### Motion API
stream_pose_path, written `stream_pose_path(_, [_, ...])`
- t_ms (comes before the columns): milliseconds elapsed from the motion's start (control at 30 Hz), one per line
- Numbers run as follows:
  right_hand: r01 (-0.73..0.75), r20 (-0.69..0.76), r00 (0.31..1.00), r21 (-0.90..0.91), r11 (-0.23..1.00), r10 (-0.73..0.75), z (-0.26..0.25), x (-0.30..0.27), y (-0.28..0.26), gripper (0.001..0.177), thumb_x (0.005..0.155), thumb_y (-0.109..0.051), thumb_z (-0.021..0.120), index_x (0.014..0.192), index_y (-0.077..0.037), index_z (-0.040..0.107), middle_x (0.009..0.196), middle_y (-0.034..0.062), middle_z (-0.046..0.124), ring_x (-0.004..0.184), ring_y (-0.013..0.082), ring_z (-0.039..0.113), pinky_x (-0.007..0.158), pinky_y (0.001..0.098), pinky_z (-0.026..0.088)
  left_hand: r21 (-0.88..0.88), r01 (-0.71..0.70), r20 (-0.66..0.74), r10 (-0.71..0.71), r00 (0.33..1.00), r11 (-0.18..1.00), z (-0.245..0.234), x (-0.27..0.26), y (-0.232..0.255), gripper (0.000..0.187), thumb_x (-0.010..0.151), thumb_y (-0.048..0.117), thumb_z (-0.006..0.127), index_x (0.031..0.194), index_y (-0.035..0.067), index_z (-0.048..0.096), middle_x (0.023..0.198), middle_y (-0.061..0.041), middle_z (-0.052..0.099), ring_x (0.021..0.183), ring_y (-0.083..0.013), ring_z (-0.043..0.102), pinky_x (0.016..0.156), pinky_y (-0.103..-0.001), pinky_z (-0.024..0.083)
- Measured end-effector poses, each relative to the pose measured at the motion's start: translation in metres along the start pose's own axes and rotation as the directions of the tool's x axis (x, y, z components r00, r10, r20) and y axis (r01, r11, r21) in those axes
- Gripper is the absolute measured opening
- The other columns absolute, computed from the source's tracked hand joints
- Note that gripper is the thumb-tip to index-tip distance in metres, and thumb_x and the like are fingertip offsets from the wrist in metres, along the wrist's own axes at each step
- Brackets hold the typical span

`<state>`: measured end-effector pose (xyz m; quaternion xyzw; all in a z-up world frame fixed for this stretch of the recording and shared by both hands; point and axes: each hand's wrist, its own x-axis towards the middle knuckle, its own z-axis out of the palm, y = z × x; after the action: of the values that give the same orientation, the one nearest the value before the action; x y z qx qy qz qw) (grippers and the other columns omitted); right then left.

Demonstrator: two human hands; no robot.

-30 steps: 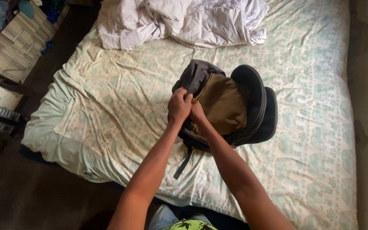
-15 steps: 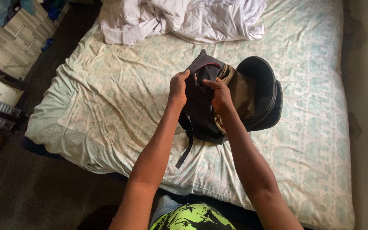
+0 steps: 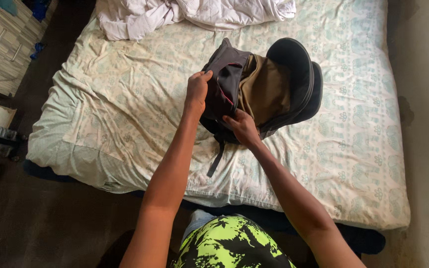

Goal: The person repeatedly walks from a wardrobe to a bed, picks up folded clothes including jeans and shirts, and places them into a backpack. The person then zips the backpack closed.

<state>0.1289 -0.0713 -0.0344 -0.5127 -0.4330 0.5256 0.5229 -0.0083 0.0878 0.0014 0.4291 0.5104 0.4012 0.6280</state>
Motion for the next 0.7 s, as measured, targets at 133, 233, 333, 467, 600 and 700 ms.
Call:
stream_pose_path(133, [-0.015, -0.094, 0.996, -0.275, 0.961, -0.011, 0.008, -0.023, -0.034, 0.032, 0.099, -0.016, 0.067, 0.124, 0.002, 0.068, 0.101, 0.0052, 0.076, 0.089, 0.0105, 0.063, 0.082, 0.0285, 0.052, 0.039, -0.029, 0.043, 0.028, 0.999, 0.999, 0.003, -0.003, 0.018, 0.060, 0.097, 0.030, 0.067, 0.141, -0.007, 0.049, 0.152, -0.028, 0.044, 0.147, -0.0392, 0.036, 0.120, -0.053, 0.028])
stream_pose_path(233, [0.009, -0.105, 0.994, -0.171, 0.985, -0.027, 0.019, -0.025, -0.037, 0.033, 0.100, -0.016, 0.066, 0.127, 0.003, 0.067, 0.107, 0.0053, 0.076, 0.095, 0.0102, 0.065, 0.087, 0.0281, 0.052, 0.085, -0.009, 0.055, 0.004, 0.999, 0.996, 0.012, -0.004, 0.034, 0.061, 0.093, 0.030, 0.065, 0.140, -0.006, 0.052, 0.149, -0.029, 0.050, 0.145, -0.0396, 0.041, 0.118, -0.053, 0.030])
stream_pose_path(333, [0.054, -0.041, 0.998, 0.033, 0.998, -0.053, 0.037, -0.028, -0.006, 0.037, 0.100, -0.016, 0.066, 0.131, 0.004, 0.062, 0.116, 0.0051, 0.073, 0.103, 0.0095, 0.063, 0.093, 0.0270, 0.050, 0.102, -0.005, 0.042, 0.001, 0.999, 0.995, 0.005, -0.006, 0.032, 0.064, 0.095, 0.029, 0.064, 0.147, -0.005, 0.046, 0.153, -0.028, 0.046, 0.147, -0.0394, 0.040, 0.119, -0.053, 0.033])
stream_pose_path(467, [0.158, 0.030, 0.987, -0.354, 0.922, -0.158, 0.043, -0.049, 0.067, 0.049, 0.091, -0.011, 0.074, 0.134, 0.006, 0.056, 0.118, 0.0130, 0.068, 0.106, 0.0145, 0.059, 0.089, 0.0288, 0.047, 0.196, 0.002, 0.007, -0.003, 1.000, 0.981, -0.012, -0.023, 0.016, 0.061, 0.099, 0.031, 0.058, 0.149, -0.001, 0.044, 0.154, -0.023, 0.044, 0.145, -0.0374, 0.040, 0.116, -0.052, 0.037])
stream_pose_path(600, [-0.141, -0.196, 0.980, -0.522, 0.841, 0.042, 0.034, -0.052, 0.137, 0.033, 0.100, -0.019, 0.078, 0.113, 0.009, 0.066, 0.091, 0.0156, 0.070, 0.085, 0.0252, 0.061, 0.079, 0.0323, 0.053, 0.271, -0.103, 0.077, 0.085, 0.993, 0.957, -0.027, -0.025, 0.004, 0.057, 0.102, 0.030, 0.057, 0.150, 0.003, 0.042, 0.151, -0.018, 0.049, 0.142, -0.0349, 0.046, 0.114, -0.052, 0.044])
stream_pose_path(700, [0.059, -0.223, 0.966, -0.292, 0.955, -0.128, 0.015, -0.038, 0.131, 0.027, 0.101, -0.020, 0.068, 0.116, 0.003, 0.069, 0.094, 0.0067, 0.076, 0.086, 0.0169, 0.067, 0.079, 0.0300, 0.054, 0.310, -0.250, 0.172, 0.205, 0.964, 0.917, -0.033, -0.026, -0.013, 0.052, 0.097, 0.029, 0.062, 0.143, 0.007, 0.050, 0.141, -0.017, 0.059, 0.130, -0.0337, 0.060, 0.103, -0.050, 0.050])
